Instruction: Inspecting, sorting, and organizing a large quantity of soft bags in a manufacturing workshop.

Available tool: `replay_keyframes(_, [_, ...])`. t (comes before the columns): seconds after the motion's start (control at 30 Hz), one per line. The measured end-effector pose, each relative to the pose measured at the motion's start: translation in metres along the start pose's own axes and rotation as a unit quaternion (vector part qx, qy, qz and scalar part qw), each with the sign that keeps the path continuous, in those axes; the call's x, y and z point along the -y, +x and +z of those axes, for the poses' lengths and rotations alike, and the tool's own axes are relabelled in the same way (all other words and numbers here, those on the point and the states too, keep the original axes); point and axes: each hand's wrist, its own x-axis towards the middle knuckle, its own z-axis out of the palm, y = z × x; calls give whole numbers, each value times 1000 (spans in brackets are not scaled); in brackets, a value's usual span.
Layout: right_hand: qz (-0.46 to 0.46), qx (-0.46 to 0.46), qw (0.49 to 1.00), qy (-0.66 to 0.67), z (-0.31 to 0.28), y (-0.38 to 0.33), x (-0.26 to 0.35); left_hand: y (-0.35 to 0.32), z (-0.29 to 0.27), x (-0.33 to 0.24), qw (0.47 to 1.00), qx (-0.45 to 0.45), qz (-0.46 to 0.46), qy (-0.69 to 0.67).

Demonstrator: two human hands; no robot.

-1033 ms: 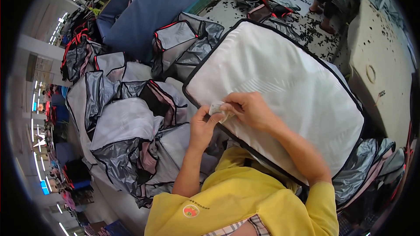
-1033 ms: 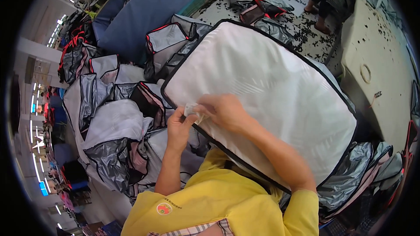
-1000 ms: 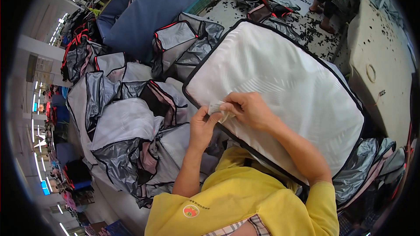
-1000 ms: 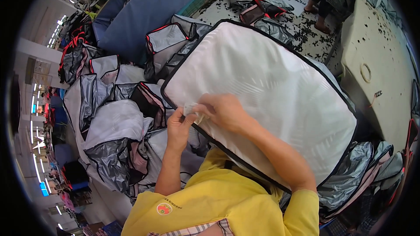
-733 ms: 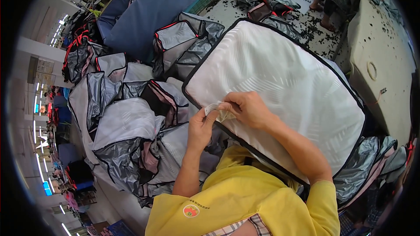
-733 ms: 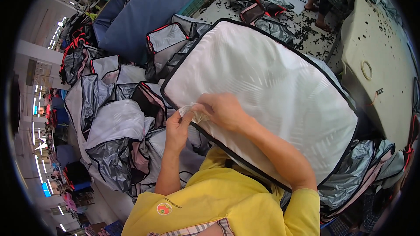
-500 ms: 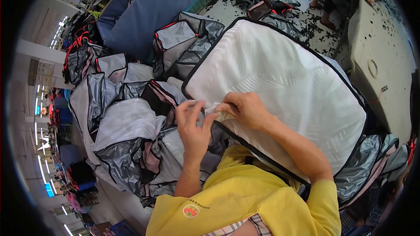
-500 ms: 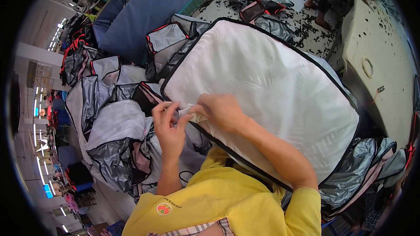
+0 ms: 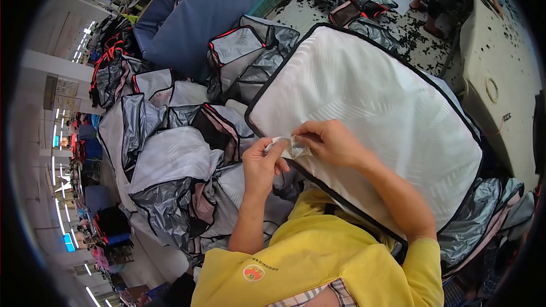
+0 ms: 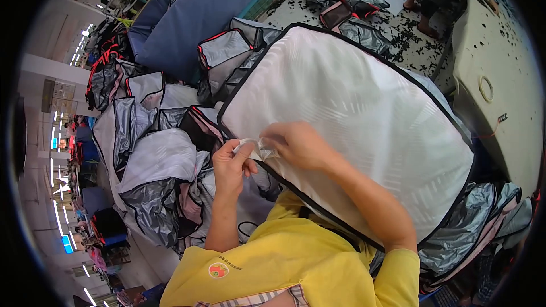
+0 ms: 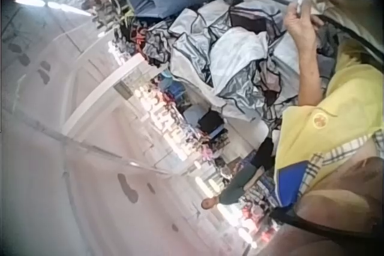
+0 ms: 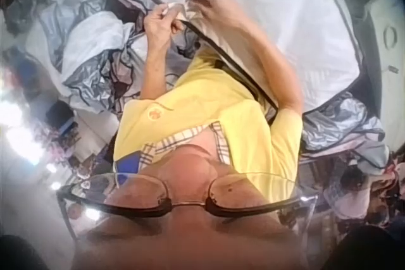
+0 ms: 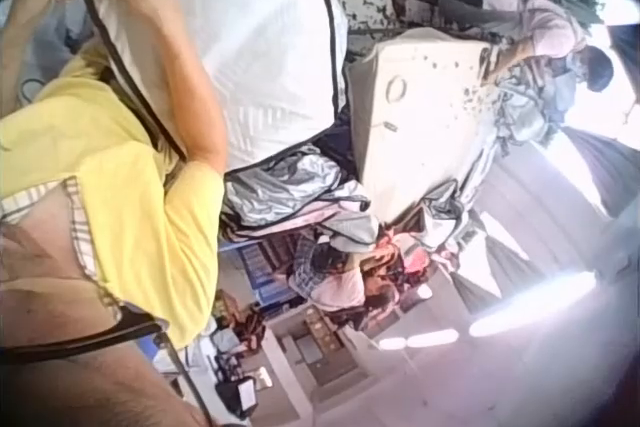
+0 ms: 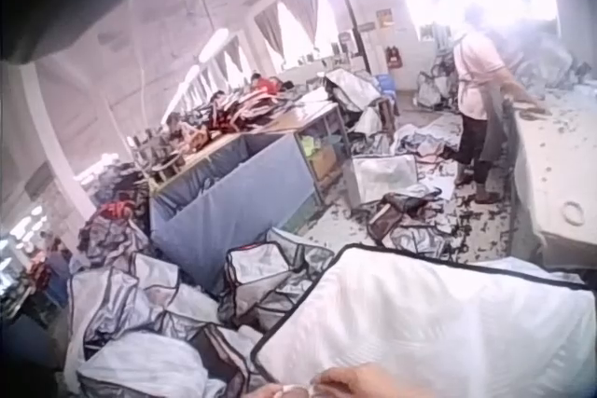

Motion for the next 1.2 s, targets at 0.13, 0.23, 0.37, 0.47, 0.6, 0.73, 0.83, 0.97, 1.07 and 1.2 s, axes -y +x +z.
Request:
replay_keyframes(0.13, [-1,-45,998,-43,7,0,-3,-4,4,0,1000,-15,6,13])
replay_keyframes(0.23, [18,-60,998,-29,10,0,-5,-5,2,2,1000,-16,1,6])
replay_keyframes(0.37, [24,-75,996,-47,14,2,-5,-5,0,3,1000,-7,2,8])
replay_keyframes(0.47, [24,-98,994,-38,20,2,-9,-6,-1,3,1000,-4,5,17])
replay_keyframes(0.6, [15,-122,991,-57,24,2,-10,-10,-1,8,998,-3,45,33])
replay_keyframes(0.73, [6,-135,988,-76,27,2,-13,-13,-1,10,999,-8,49,22])
replay_keyframes(0.83, [4,-148,983,-109,28,3,-13,-13,1,13,993,-25,108,29])
replay_keyframes(0.97, [9,-145,981,-127,30,4,-14,-13,-6,17,993,-27,111,26])
replay_keyframes(1.07, [2,-147,980,-131,30,3,-15,-12,-10,22,996,-29,81,-6])
replay_keyframes(1.2, [-13,-150,982,-115,33,4,-18,-11,-13,25,997,-33,49,-58])
